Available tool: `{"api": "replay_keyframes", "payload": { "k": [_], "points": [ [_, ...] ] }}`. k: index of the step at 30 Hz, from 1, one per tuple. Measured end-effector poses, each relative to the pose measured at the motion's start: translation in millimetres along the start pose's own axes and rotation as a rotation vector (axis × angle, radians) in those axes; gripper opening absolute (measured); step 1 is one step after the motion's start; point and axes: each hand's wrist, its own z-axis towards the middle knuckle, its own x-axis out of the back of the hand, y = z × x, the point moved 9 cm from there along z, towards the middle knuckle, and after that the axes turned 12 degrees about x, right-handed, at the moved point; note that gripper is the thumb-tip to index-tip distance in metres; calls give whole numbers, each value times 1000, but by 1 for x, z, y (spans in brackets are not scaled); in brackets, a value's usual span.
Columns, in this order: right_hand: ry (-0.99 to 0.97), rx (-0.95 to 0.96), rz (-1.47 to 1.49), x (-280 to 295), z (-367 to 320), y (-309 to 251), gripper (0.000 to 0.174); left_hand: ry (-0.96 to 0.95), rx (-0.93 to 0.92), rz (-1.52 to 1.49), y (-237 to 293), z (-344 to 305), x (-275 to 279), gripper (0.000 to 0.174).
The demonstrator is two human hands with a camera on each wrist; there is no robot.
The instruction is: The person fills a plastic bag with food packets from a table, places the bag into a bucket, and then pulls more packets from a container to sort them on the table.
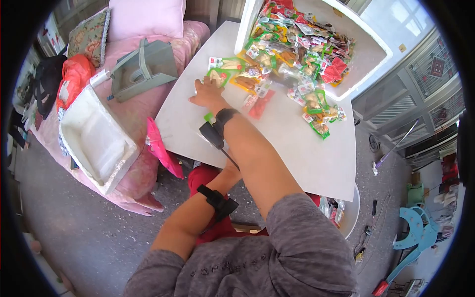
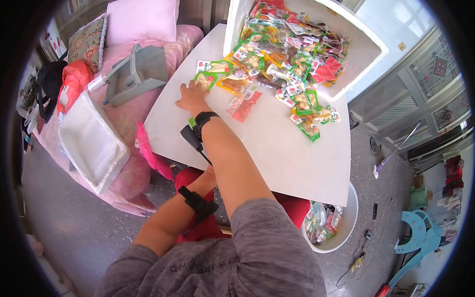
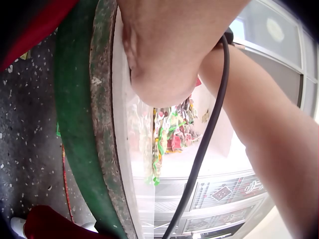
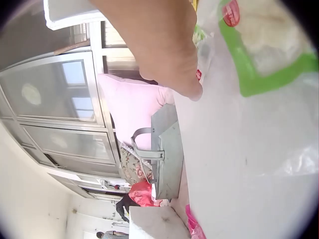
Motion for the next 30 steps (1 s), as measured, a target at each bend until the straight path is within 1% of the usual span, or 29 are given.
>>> {"api": "replay_keyframes", "payload": {
  "k": [1,3,5,7,9,11,13,15,18,21,24,27,30],
  "points": [
    [-26,-7,-27,-1,0,-1,43,-13,70,-189,-13,3,2,27],
    [-82,-27,-84,-4,-3,1,43,33,-4,-68,-11,5,5,26],
    [-54,-51,-61,-5,0,9,37,80,-75,46,-4,2,6,25],
    [-49,-56,-77,-11,1,21,32,128,-241,455,32,-8,-4,22],
    [-57,-48,-127,-14,2,35,27,162,-505,1171,75,-22,-24,19],
    [-36,5,-158,-16,-1,52,25,116,-330,1170,88,-21,-26,17],
    [-9,58,-163,-8,-8,62,24,134,-251,1107,86,-18,-21,16],
    [18,97,-136,2,-19,74,26,198,-260,984,80,-15,-13,15],
    [235,26,-45,27,-27,93,33,235,-394,1103,85,-20,-18,12],
    [157,-164,-201,35,-23,99,49,248,-401,1103,89,-23,-17,8],
    [56,-244,-324,33,-23,86,57,223,-406,1115,79,-19,-19,3],
    [-221,-256,-251,18,-10,95,52,249,-489,1118,87,-24,-20,3],
    [-213,-83,-360,13,-13,88,39,237,-442,1157,91,-25,-22,3]
  ]
}}
